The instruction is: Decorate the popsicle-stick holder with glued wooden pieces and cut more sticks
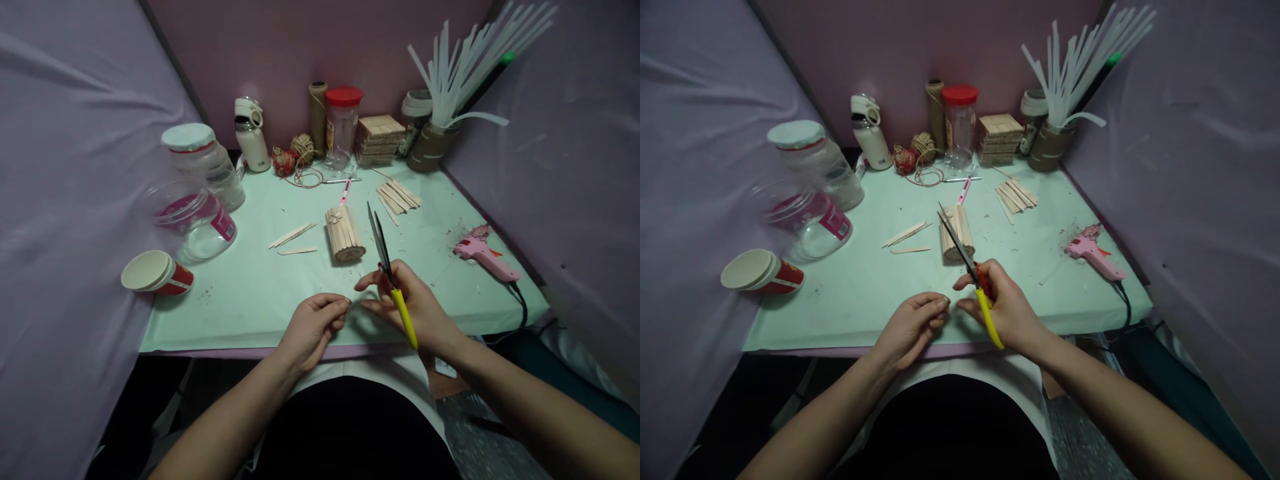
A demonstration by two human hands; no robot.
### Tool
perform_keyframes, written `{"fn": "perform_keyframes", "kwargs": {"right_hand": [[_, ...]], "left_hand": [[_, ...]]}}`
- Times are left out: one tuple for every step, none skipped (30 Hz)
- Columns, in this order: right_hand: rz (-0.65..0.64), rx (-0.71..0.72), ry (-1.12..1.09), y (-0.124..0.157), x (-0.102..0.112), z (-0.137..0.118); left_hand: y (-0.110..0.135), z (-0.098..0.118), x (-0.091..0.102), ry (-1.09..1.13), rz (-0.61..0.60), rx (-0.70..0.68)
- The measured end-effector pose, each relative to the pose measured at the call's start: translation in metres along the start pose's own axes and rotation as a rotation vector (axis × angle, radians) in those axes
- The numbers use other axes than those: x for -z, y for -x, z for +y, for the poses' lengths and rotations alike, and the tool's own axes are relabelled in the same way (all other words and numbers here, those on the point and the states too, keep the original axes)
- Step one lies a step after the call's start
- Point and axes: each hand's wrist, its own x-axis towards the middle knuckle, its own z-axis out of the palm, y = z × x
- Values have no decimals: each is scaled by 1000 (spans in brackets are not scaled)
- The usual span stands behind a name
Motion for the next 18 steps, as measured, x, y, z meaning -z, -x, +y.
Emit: {"fn": "perform_keyframes", "kwargs": {"right_hand": [[-6, 8, -21, -1, -2, -2], [-11, 14, -35, -1, -3, -3], [-14, 23, -46, -2, -5, -3], [-16, 31, -54, -2, -6, -2], [-16, 36, -60, -2, -6, 0], [-12, 42, -65, -2, -7, 2], [-7, 46, -65, -2, -8, 5], [-1, 49, -57, -2, -9, 8], [4, 51, -46, -1, -10, 11], [7, 55, -35, -1, -11, 14], [11, 63, -27, -1, -12, 16], [13, 70, -22, 0, -13, 17], [15, 79, -21, 0, -13, 18], [17, 88, -24, 0, -14, 19], [17, 94, -26, 0, -14, 19], [17, 97, -28, 0, -14, 19], [16, 98, -29, 0, -14, 19], [14, 99, -32, 0, -14, 19]], "left_hand": [[0, 0, 0, 15, -6, 24], [1, 0, -1, 29, -9, 43], [1, 0, -1, 41, -9, 58], [1, 0, -1, 49, -8, 67], [1, 0, -2, 56, -7, 75], [1, 0, -2, 62, -6, 82], [1, 0, -2, 67, -5, 87], [2, -1, -3, 73, -5, 89], [2, -1, -3, 78, -8, 89], [2, -2, -3, 83, -11, 89], [2, -2, -3, 87, -15, 88], [2, -3, -3, 86, -21, 87], [2, -3, -3, 82, -30, 88], [2, -4, -3, 76, -39, 90], [2, -4, -3, 69, -47, 94], [2, -4, -3, 63, -55, 98], [3, -3, -3, 62, -63, 101], [3, -3, -3, 65, -67, 104]]}}
